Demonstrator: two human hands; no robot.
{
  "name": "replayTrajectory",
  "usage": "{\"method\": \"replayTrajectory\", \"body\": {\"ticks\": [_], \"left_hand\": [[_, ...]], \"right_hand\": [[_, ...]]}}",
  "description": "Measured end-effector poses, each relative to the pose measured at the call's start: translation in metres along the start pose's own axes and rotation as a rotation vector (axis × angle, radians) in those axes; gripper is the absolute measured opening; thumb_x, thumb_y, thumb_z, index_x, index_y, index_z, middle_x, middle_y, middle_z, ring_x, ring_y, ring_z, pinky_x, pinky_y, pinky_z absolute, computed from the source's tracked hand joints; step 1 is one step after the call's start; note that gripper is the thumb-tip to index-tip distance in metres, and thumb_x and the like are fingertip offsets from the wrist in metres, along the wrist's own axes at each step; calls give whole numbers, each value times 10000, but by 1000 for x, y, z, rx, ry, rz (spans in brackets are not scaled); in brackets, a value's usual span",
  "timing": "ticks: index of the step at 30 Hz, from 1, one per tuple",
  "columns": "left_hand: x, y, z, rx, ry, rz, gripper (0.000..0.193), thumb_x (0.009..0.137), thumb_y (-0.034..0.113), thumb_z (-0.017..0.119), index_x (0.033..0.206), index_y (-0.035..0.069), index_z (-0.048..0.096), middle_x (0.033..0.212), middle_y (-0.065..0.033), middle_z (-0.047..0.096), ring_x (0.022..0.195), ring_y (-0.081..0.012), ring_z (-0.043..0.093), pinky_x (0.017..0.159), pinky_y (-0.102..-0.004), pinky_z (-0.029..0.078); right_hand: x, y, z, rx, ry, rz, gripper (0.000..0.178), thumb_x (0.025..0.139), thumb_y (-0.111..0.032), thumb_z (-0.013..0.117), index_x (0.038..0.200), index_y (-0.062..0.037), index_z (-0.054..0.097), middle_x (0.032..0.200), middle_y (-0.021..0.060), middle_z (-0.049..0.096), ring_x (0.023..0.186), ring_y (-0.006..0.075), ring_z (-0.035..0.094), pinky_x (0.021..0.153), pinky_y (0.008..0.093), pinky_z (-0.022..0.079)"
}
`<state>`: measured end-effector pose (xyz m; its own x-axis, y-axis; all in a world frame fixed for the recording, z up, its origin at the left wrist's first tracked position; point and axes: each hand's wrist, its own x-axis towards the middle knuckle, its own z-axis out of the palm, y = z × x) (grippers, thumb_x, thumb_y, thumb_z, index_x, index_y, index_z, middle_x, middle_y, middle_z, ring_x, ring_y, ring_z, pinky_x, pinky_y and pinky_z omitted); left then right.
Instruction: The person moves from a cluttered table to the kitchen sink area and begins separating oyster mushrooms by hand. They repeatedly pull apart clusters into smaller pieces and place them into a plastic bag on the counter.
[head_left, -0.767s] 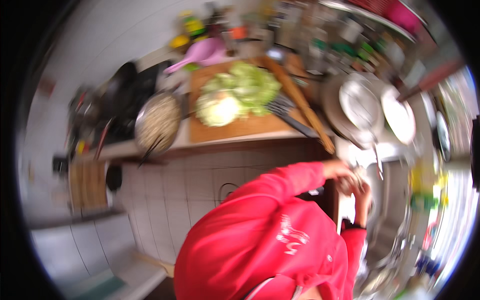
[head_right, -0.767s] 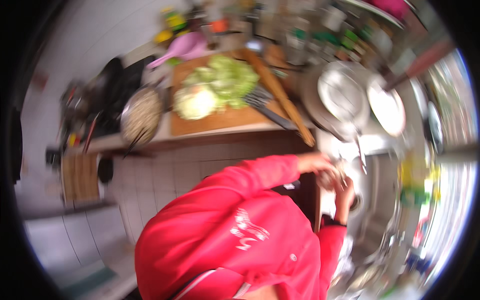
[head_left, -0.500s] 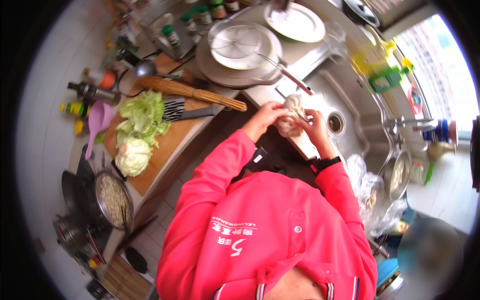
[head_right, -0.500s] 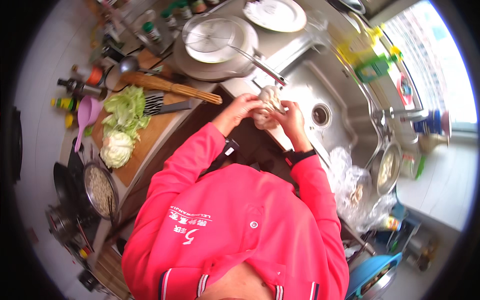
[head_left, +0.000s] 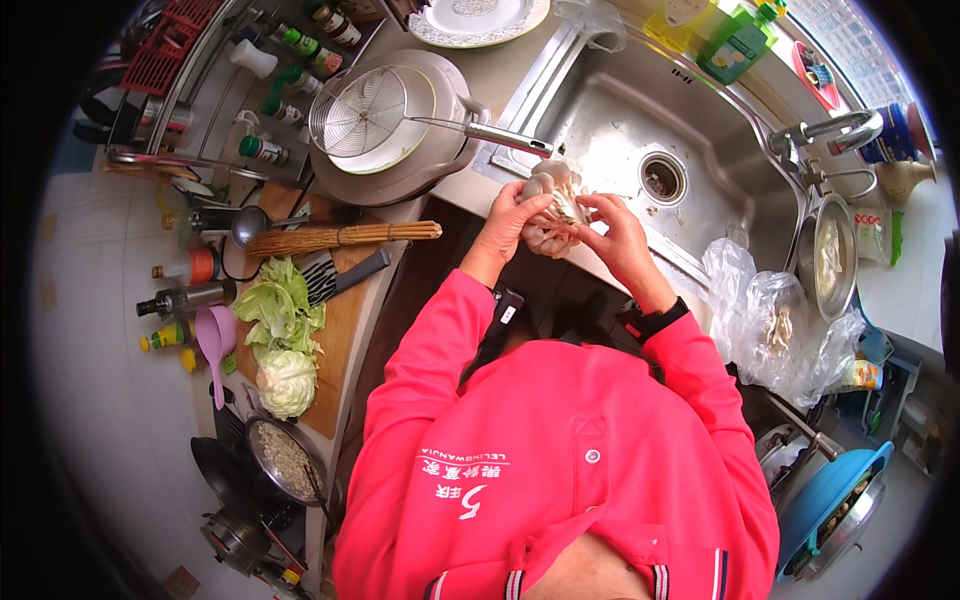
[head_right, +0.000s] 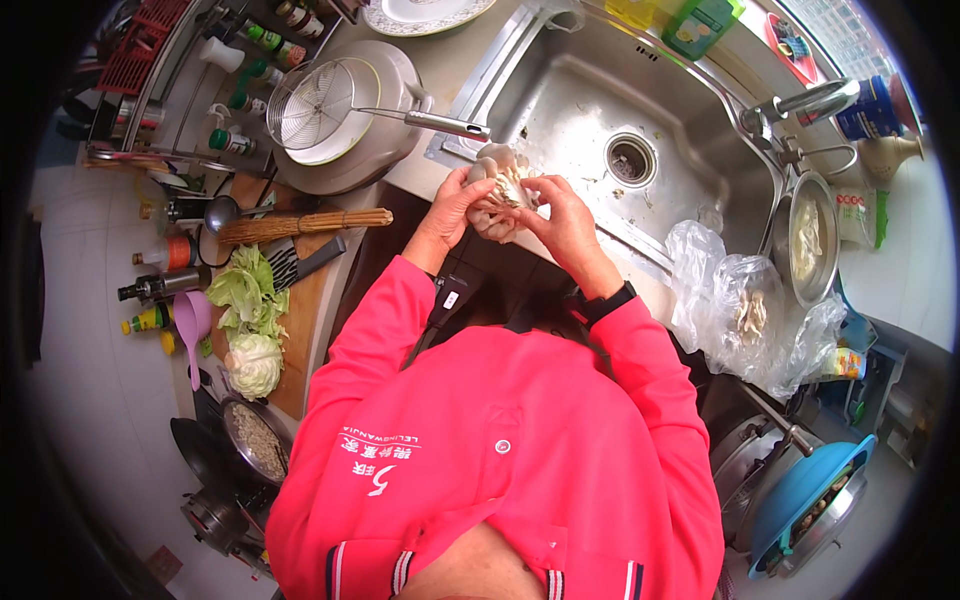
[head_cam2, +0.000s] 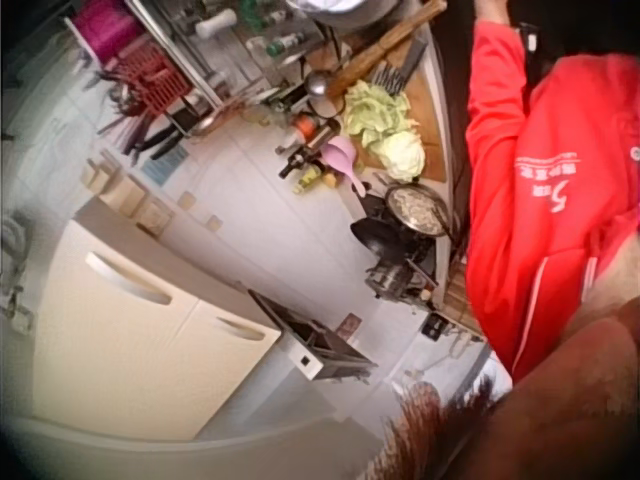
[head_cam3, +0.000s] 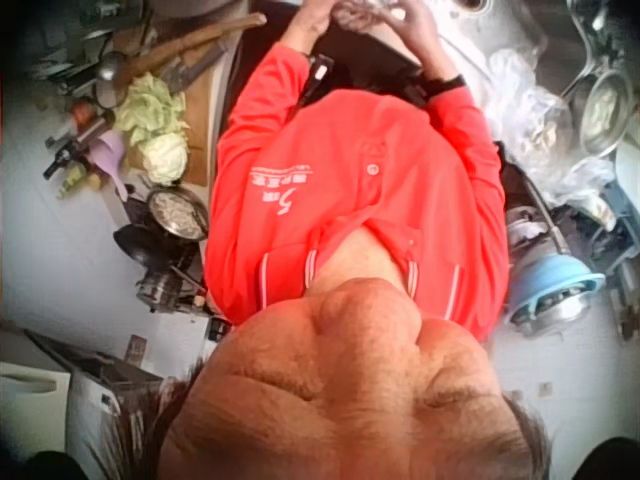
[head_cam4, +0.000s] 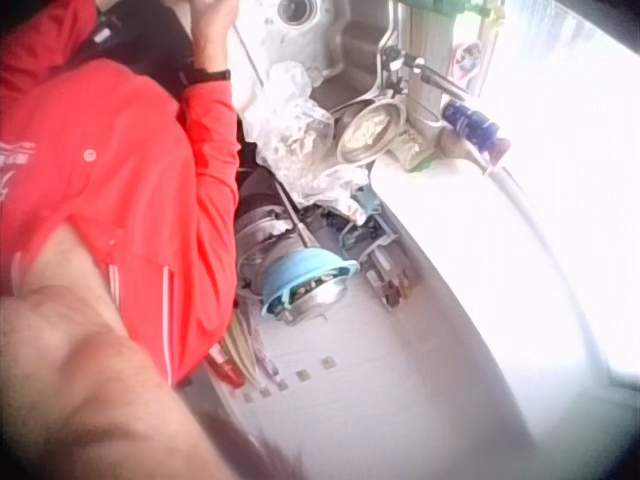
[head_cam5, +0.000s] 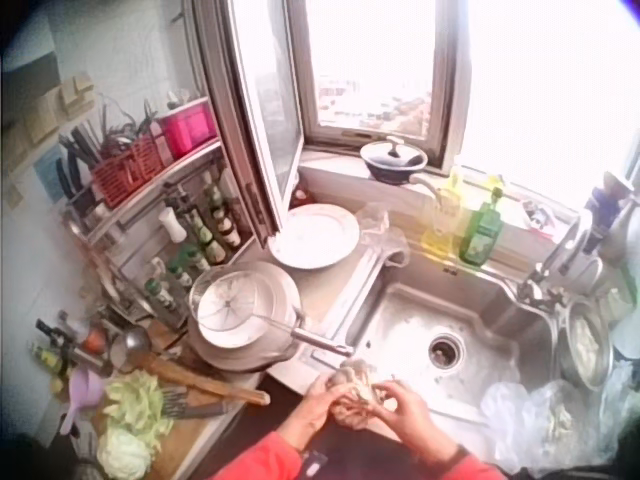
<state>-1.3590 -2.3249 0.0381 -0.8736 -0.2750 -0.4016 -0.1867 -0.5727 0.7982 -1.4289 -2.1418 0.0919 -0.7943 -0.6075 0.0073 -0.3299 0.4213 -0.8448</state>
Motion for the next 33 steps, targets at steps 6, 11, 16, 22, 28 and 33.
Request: {"method": "replayTrajectory", "body": {"ticks": [6,11,16,22,28,33], "left_hand": [[3,8,4,-52,-178,-77,336,840,152,682,1127,42,548,1035,-46,614,961,-127,599,862,-286,498],[4,16,23,51,-256,-127,345,844,131,680,1145,37,539,1036,-51,622,923,-127,621,823,-276,516],[8,16,31,82,-278,-108,327,854,113,660,1140,17,533,1025,-56,626,904,-123,626,807,-269,520],[13,7,34,280,-188,-82,334,877,173,617,1149,1,529,1035,-64,618,916,-118,609,810,-262,504],[12,-1,40,305,-132,-9,489,874,358,651,1164,-21,542,1023,-95,628,903,-132,600,796,-282,491],[9,-7,32,343,-10,51,423,890,338,645,1148,16,550,992,-64,632,884,-117,595,786,-274,489]], "right_hand": [[22,13,-27,133,169,157,413,816,-282,708,1105,5,640,1066,148,656,980,235,638,825,340,507],[39,12,-28,331,-194,124,752,741,-399,786,1282,33,494,1208,209,576,1062,262,596,864,357,502],[44,9,-33,500,-333,399,583,775,-295,778,1203,25,544,990,121,655,881,175,626,745,312,520],[43,20,-28,450,-221,385,505,806,-231,740,1196,28,550,994,123,659,871,166,630,743,304,521],[43,34,-16,515,-102,281,444,836,-183,694,1195,35,552,1024,120,661,896,168,630,782,301,513],[46,38,-13,612,111,306,399,862,-162,688,1199,-10,539,1022,64,640,884,119,601,762,271,498]]}}
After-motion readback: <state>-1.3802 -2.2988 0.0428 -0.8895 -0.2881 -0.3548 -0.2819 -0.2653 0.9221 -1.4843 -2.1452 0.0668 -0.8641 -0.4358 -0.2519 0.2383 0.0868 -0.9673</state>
